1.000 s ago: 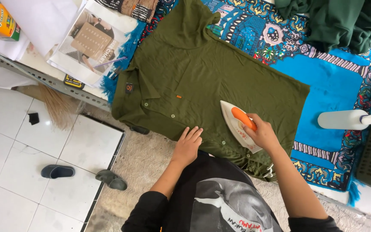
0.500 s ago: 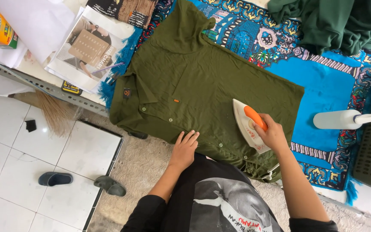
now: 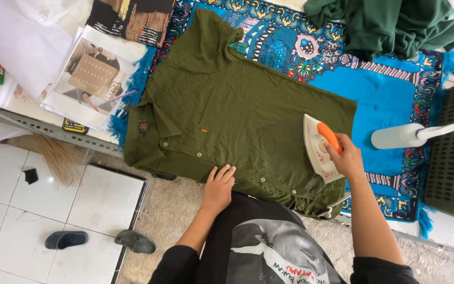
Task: A person is smoothing out and ironing a green long-sleeved shirt on a patterned surface.
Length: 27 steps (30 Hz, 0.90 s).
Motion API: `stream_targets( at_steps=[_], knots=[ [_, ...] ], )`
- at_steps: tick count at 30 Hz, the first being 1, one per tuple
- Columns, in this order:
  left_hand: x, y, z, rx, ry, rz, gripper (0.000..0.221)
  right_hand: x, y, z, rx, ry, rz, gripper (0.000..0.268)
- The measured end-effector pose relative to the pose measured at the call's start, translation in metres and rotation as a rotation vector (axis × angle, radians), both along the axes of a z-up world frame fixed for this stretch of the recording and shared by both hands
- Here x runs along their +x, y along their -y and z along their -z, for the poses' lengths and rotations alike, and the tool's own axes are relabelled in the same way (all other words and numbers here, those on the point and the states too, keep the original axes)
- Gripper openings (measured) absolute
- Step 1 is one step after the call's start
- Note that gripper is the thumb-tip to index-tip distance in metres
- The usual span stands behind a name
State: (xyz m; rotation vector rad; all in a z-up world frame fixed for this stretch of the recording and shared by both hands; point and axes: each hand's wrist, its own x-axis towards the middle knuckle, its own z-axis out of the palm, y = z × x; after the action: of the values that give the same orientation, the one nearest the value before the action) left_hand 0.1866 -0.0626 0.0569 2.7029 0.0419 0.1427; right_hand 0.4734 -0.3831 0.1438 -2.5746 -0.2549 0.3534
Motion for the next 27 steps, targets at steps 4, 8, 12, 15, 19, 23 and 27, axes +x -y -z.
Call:
stream_targets(
  at_steps=[4, 8, 12, 15, 19, 23, 27],
  knots=[
    [0.000, -0.002, 0.000, -0.008, 0.007, 0.014, 0.010, 0.007, 0.009, 0.000, 0.017, 0.012, 0.058, 0.043],
    [0.001, -0.002, -0.003, 0.003, 0.018, 0.009, 0.010, 0.023, 0.028, -0.001, 0.019, 0.031, 0.113, 0.043],
    [0.001, -0.005, -0.001, 0.024, 0.001, 0.031, 0.009, 0.039, 0.052, -0.002, 0.052, -0.006, 0.190, 0.044],
    [0.002, -0.007, 0.002, 0.042, -0.003, 0.041, 0.009, 0.046, 0.066, 0.006, 0.066, 0.006, 0.240, 0.042],
    [0.001, -0.007, 0.001, 0.050, -0.032, 0.054, 0.008, 0.038, 0.080, 0.007, 0.099, -0.006, 0.291, 0.043],
    [0.001, -0.009, -0.005, 0.052, -0.049, 0.067, 0.009, 0.019, 0.099, 0.003, 0.061, 0.002, 0.361, 0.047],
    [0.001, -0.011, -0.018, 0.033, -0.079, 0.070, 0.011, -0.010, 0.125, -0.002, 0.010, -0.011, 0.423, 0.048]
  ],
)
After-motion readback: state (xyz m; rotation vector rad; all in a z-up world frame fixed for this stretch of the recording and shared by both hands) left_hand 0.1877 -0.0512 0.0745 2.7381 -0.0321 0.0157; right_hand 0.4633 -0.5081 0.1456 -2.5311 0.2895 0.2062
